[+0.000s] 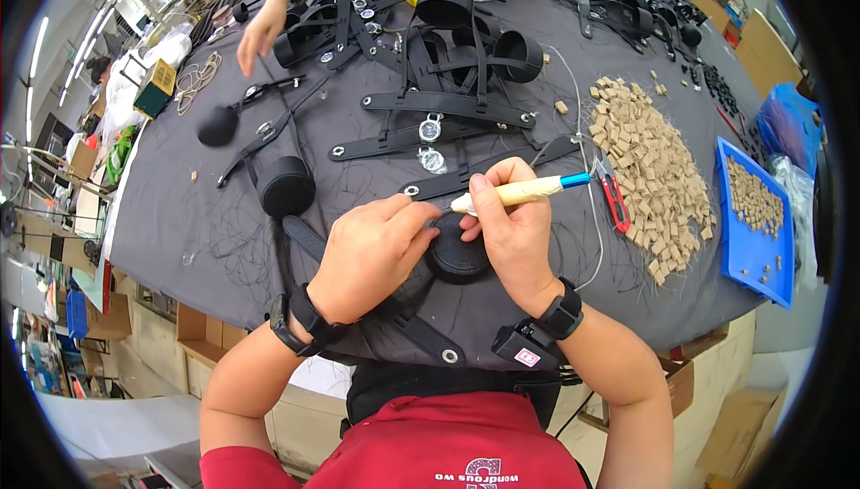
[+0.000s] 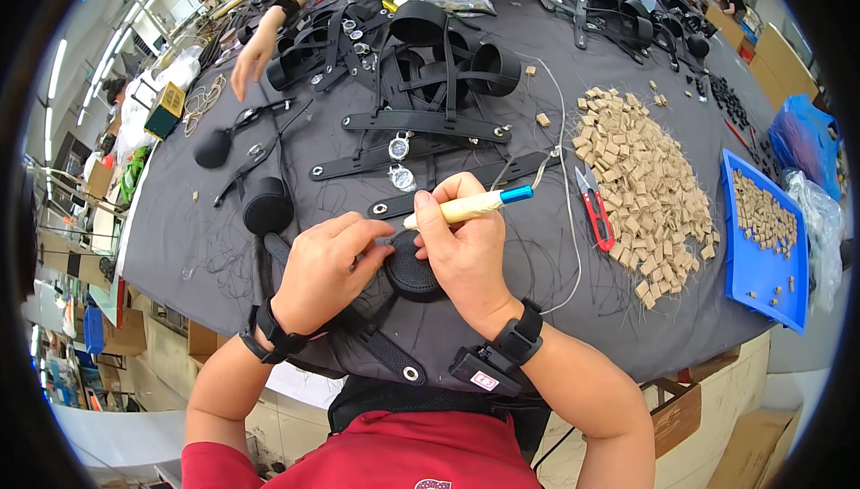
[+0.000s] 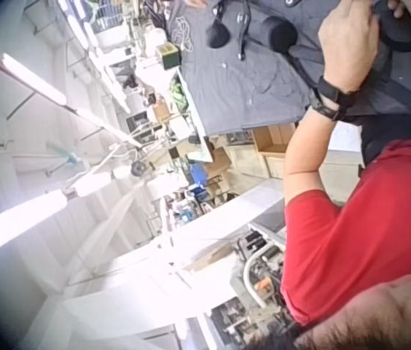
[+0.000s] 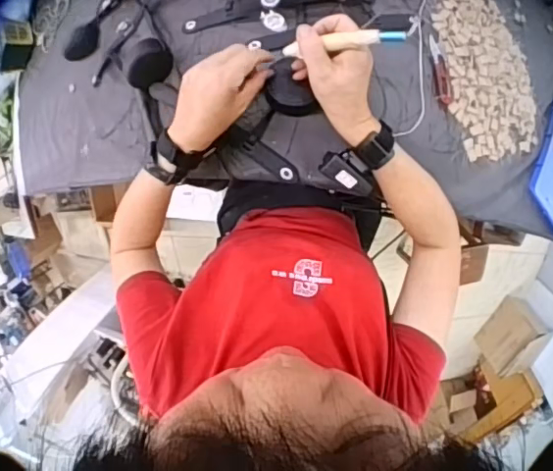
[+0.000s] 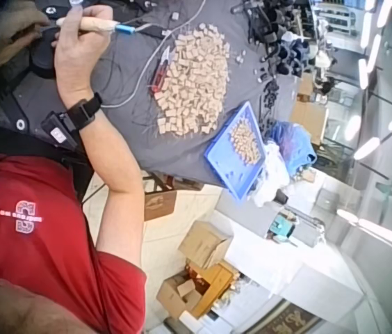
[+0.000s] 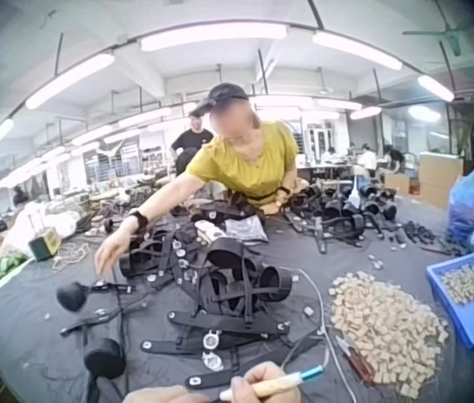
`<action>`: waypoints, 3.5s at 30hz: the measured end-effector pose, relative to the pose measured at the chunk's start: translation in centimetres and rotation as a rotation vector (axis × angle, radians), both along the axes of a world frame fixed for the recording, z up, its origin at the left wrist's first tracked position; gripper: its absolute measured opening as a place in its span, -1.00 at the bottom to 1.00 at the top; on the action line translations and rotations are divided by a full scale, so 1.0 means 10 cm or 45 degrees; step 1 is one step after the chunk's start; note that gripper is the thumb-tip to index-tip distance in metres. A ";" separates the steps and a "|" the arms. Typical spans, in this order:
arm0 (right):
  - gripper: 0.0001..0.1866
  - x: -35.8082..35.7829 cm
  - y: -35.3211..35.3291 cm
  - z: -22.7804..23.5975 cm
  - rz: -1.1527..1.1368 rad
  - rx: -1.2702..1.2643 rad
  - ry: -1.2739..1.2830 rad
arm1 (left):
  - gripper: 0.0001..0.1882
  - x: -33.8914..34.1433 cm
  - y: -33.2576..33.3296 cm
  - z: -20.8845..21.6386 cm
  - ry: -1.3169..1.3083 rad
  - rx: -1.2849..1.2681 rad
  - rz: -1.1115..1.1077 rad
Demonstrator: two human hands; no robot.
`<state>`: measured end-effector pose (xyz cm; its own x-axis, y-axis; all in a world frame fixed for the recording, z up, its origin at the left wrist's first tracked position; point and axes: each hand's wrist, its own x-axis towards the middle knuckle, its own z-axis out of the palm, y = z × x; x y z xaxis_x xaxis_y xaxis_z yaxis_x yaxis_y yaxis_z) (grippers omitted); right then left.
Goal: The person uses a pen-like tool to mark or apply adhesive to various points on black leather harnesses laid out on a table. They handle multiple harnesses one at a time, repositioning them to access different sections while other workers are visible in the background.
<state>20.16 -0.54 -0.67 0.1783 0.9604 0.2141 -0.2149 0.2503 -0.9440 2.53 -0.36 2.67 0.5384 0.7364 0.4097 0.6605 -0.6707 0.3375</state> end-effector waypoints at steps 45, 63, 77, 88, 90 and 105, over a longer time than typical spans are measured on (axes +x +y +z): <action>-0.81 -0.02 -0.01 0.02 0.101 0.031 -0.288 | -0.94 0.02 0.16 0.02 -0.375 -0.324 0.123; -0.82 0.00 -0.03 0.00 0.095 0.040 -0.174 | -0.92 -0.21 0.19 0.02 -0.229 -0.677 -0.011; -0.83 -0.01 -0.04 -0.02 0.155 0.072 -0.212 | -0.92 -0.15 0.09 0.14 -0.356 -0.742 0.044; -0.83 0.00 -0.03 -0.01 0.155 0.088 -0.254 | -0.92 -0.13 0.09 0.16 -0.324 -0.691 0.034; -0.83 -0.01 -0.04 0.01 0.158 0.080 -0.252 | -0.92 -0.13 0.10 0.14 -0.339 -0.670 0.021; -0.84 0.00 -0.04 0.01 0.161 0.016 -0.125 | -0.73 -0.22 0.14 0.18 -0.073 -0.248 0.108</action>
<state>20.15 -0.96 -0.57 0.0342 0.9710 0.2366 -0.1525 0.2390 -0.9590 0.30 1.07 4.50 0.4512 0.8461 0.2839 0.6875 -0.5323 0.4940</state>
